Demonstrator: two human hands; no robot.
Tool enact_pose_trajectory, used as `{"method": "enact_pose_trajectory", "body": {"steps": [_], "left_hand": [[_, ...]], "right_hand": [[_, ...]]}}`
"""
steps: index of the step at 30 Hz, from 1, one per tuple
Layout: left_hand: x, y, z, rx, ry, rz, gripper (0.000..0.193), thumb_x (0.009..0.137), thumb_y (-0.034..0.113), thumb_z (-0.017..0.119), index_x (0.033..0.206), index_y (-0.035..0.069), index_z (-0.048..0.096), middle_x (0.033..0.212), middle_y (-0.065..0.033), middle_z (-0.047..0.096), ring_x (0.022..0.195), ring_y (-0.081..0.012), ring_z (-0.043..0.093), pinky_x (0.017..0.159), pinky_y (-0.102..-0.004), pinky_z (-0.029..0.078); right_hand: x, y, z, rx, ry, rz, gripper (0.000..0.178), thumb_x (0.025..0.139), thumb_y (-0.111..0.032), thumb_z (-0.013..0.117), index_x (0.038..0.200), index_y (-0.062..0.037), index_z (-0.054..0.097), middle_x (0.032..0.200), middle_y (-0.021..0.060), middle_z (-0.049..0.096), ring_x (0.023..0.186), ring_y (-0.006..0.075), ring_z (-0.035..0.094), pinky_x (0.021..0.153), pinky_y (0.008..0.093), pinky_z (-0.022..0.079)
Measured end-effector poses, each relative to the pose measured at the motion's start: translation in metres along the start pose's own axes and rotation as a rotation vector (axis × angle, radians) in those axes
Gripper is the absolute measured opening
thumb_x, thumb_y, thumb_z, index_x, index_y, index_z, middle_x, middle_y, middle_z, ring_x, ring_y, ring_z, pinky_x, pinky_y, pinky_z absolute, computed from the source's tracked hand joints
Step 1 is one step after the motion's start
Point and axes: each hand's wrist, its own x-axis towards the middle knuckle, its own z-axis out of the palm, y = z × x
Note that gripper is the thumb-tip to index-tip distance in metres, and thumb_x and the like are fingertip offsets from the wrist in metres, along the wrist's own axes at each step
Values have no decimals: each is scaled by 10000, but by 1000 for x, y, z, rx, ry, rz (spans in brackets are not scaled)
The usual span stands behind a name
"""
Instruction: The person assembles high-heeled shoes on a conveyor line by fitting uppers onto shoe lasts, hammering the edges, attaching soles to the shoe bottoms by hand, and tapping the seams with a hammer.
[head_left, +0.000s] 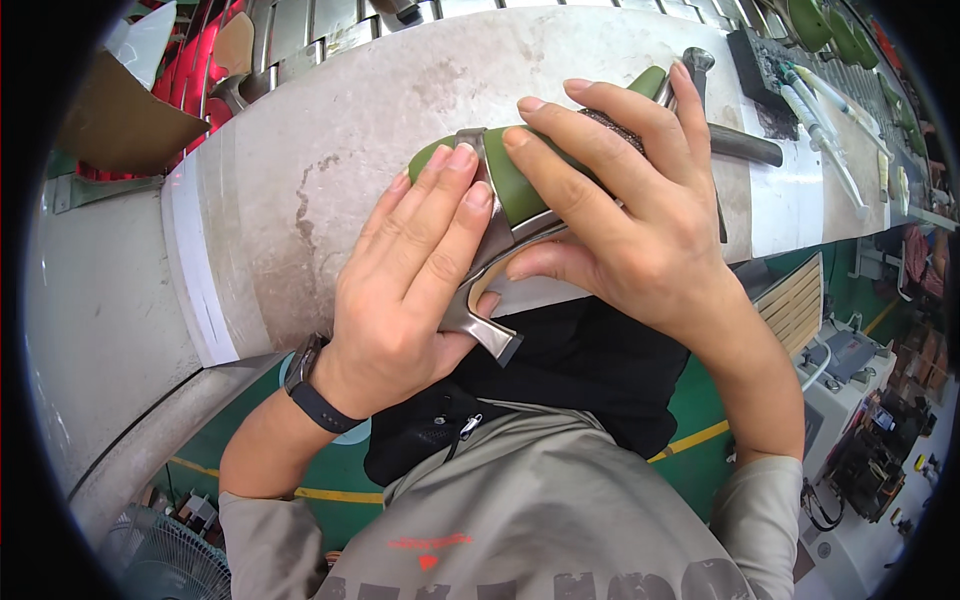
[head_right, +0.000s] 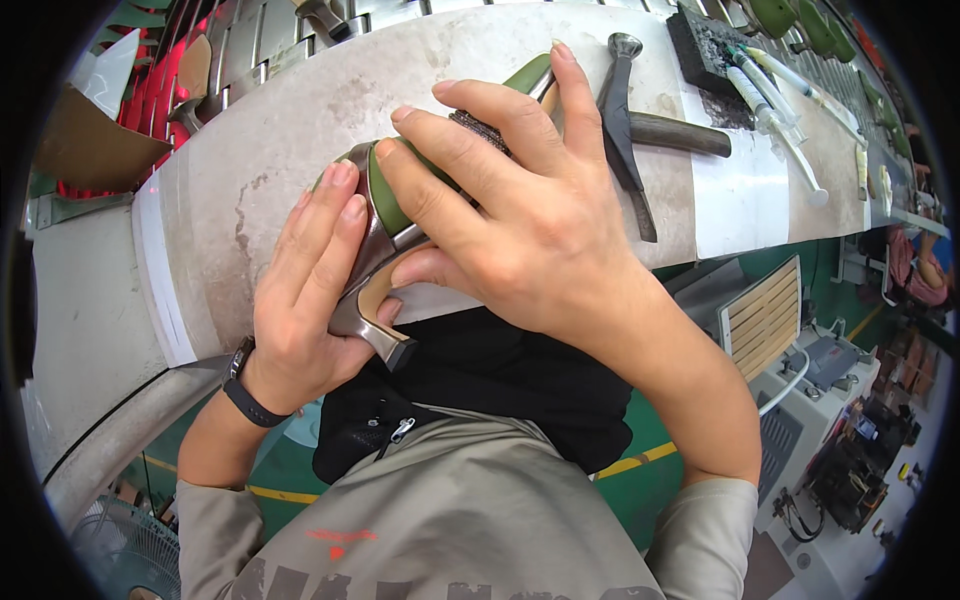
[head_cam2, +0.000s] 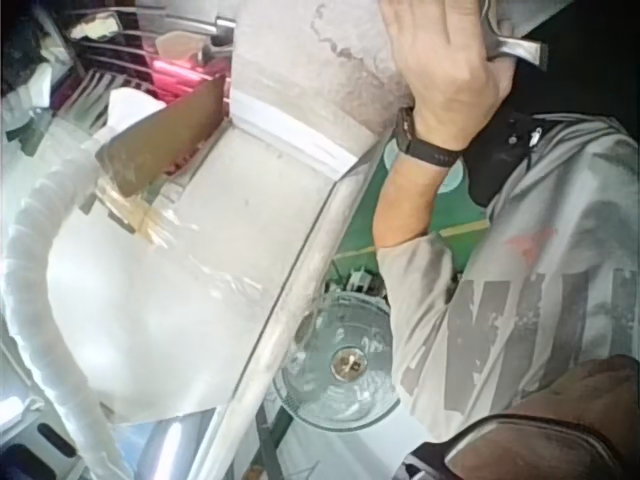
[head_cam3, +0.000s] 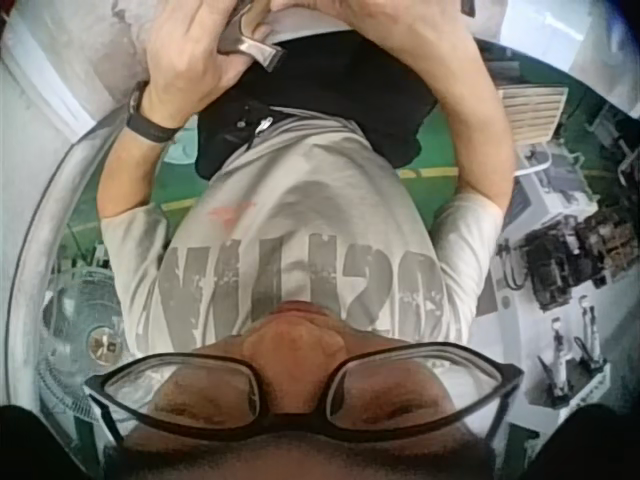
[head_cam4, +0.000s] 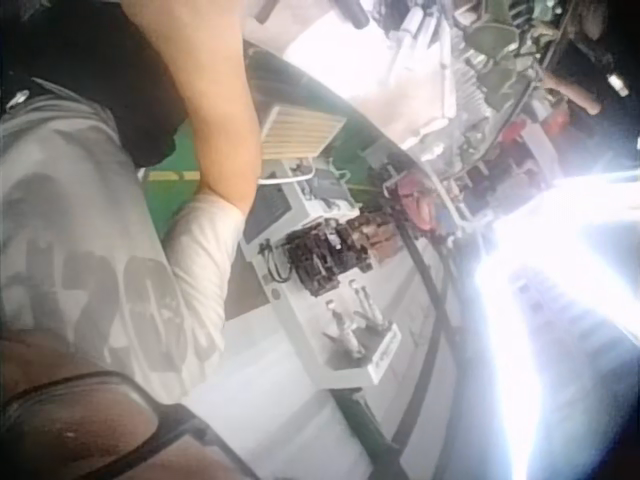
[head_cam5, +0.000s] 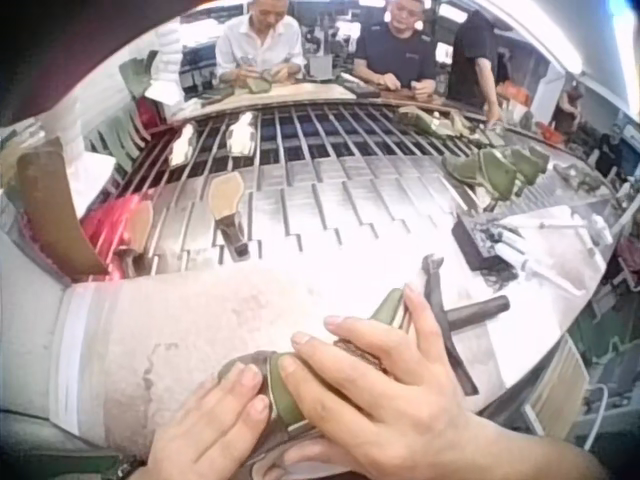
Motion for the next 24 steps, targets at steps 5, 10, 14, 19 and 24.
{"method": "enact_pose_trajectory", "body": {"steps": [5,10,14,19,24], "left_hand": [[-1,0,1,12,0,13,873,772,97,862,1543,-52,480,1555,-322,503,1436,-503,513,1176,-569,425],[-1,2,0,5,23,10,895,774,155,888,1539,-61,478,1563,-328,488,1440,-505,507,1171,-566,429],[9,5,-25,-150,-94,-2,946,776,351,925,1515,-58,501,1542,-302,510,1423,-472,528,1158,-538,447],[36,-12,-32,-241,-102,-77,940,767,432,925,1471,-50,529,1456,-228,579,1343,-418,579,1134,-456,460],[53,-15,-15,-365,-157,-210,824,774,261,917,1438,-50,542,1379,-212,606,1244,-364,622,1070,-401,491]], "right_hand": [[19,-12,-22,121,-144,155,635,694,-468,877,1215,-125,758,1281,40,719,1247,308,627,1195,636,313],[51,-14,-33,97,-471,282,642,602,-356,957,1165,-126,751,1244,36,722,1258,334,620,1183,648,332],[15,4,-26,105,-231,147,744,623,-419,948,1271,-123,733,1386,82,670,1360,361,561,1171,632,369],[5,15,-39,149,-153,138,787,667,-418,933,1349,-96,711,1486,141,610,1428,398,506,1159,517,432],[12,5,-38,180,-175,198,709,678,-293,939,1316,-80,715,1449,145,625,1401,407,520,1144,517,443]]}}
